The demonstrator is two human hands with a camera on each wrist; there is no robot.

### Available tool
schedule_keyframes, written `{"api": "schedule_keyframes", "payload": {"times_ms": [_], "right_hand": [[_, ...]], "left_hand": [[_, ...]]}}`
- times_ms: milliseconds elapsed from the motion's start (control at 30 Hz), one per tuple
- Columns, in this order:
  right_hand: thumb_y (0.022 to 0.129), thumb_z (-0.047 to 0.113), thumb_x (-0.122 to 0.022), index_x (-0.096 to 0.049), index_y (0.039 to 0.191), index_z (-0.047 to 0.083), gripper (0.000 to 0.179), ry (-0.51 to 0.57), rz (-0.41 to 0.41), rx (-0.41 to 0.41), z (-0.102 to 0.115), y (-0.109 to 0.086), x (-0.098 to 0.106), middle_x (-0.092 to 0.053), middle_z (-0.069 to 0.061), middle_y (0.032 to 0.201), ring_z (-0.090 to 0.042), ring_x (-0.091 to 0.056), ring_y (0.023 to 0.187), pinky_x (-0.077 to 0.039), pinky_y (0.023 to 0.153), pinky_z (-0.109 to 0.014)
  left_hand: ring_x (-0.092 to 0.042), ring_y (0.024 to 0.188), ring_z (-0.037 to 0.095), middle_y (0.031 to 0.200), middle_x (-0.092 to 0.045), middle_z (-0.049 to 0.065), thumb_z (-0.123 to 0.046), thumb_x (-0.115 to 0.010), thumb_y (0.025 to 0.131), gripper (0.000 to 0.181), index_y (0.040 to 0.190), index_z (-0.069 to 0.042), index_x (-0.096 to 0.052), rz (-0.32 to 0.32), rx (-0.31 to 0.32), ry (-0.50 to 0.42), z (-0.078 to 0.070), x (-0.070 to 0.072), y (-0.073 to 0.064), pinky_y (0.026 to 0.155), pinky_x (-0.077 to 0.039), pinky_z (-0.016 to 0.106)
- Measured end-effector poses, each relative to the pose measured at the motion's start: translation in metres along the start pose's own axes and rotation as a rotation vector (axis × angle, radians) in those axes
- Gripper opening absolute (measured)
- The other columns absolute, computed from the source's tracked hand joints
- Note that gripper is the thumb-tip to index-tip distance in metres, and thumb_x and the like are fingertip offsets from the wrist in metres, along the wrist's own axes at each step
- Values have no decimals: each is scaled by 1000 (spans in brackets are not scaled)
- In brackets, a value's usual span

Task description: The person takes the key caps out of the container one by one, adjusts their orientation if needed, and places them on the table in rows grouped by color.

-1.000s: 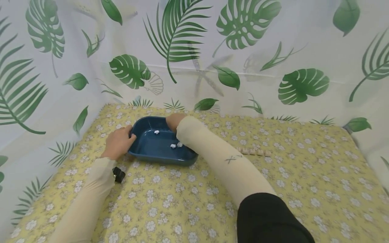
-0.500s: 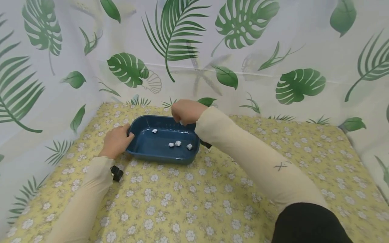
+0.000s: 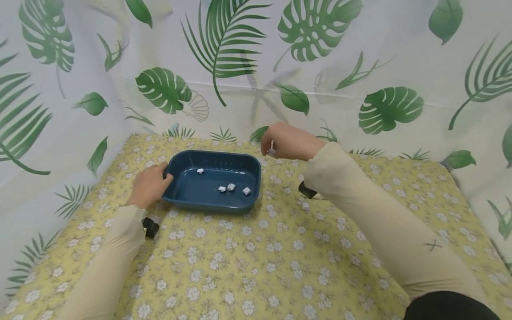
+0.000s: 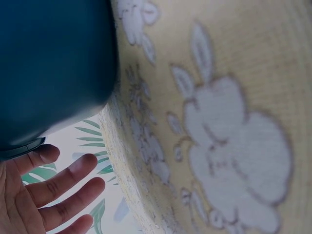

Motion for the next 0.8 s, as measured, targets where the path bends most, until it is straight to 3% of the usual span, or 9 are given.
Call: {"api": "schedule_keyframes", "payload": {"times_ms": [167, 400, 533, 800], "right_hand": [[79, -10, -60, -73, 83, 9, 24, 49, -13, -35, -17, -15, -3, -70, -8, 91, -25, -67, 85, -55, 74, -38], [78, 4, -73, -73, 83, 11, 9, 67, -43, -90, -32, -32, -4, -70, -5, 90, -22, -66, 84, -55, 74, -37], [80, 1, -69, -72, 82, 11, 10, 94, -84, -119, -39, -45, -3, -69, -5, 89, -21, -65, 83, -55, 74, -38], [80, 1, -70, -70, 95, 6, 15, 137, -152, -206, -57, -76, -9, -69, -12, 96, -24, -67, 85, -56, 74, -37]], "left_hand": [[-63, 81, 36, 103, -65, 25, -24, -40, 94, 44, 130, -1, -52, -12, -9, -4, 1, -2, 1, 71, -51, 49], [-63, 81, 36, 100, -65, 24, -24, -40, 94, 43, 128, -1, -54, -17, -11, -7, 1, -1, 0, 72, -50, 50], [-63, 81, 36, 100, -65, 24, -24, -40, 95, 43, 129, -1, -53, -17, -11, -15, 0, -2, 0, 72, -50, 50], [-61, 71, 32, 101, -65, 24, -23, -41, 94, 44, 130, -1, -53, -19, -6, -10, 1, -2, 1, 62, -46, 44]]}}
Point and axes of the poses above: each hand's wrist, its own y-axis towards the middle knuckle, its own x-axis out of the back of the hand, z = x × y, the point moved 7 cm from there along y, towards the middle knuckle
